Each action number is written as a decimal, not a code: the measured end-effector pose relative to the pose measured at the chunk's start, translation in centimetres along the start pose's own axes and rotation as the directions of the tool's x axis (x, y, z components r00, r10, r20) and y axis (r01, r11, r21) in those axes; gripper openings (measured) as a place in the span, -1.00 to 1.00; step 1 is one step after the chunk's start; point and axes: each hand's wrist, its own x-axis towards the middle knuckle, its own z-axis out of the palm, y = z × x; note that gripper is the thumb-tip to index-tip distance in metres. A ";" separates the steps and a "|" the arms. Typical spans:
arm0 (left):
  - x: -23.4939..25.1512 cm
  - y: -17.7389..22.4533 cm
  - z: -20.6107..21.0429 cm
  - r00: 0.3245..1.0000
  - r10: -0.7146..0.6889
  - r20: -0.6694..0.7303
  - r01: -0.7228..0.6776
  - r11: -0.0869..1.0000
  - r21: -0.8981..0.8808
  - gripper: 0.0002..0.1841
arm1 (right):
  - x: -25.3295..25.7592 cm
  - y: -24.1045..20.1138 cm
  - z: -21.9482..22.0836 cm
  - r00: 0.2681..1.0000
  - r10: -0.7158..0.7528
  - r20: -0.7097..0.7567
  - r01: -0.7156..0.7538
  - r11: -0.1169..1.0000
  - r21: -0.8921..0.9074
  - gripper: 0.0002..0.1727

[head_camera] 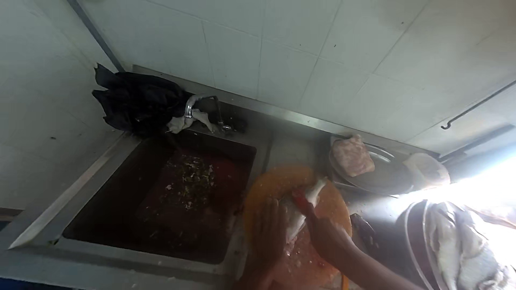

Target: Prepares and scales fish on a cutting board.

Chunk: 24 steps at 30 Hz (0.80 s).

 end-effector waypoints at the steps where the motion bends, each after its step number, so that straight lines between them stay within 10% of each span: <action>1: 0.0 0.0 -0.2 1.000 0.002 0.010 -0.002 1.000 -0.005 0.05 | -0.4 0.1 -0.8 0.999 -0.038 0.024 0.038 0.999 0.002 -0.38; 5: -0.5 0.4 0.3 1.000 0.016 -0.009 -0.016 1.000 -0.004 0.04 | 3.7 4.7 -0.7 0.996 0.035 -0.084 -0.030 0.998 0.062 -0.39; 9: 0.2 -0.2 0.0 0.999 -0.003 -0.042 0.002 1.000 -0.026 0.05 | -1.3 -1.9 -1.2 0.997 -0.044 0.064 0.045 0.999 -0.022 -0.34; 24: -0.5 -0.3 0.4 0.995 -0.024 -0.100 0.013 0.994 -0.110 0.14 | 1.5 -0.6 -1.8 0.997 -0.080 0.022 0.082 0.989 -0.127 -0.47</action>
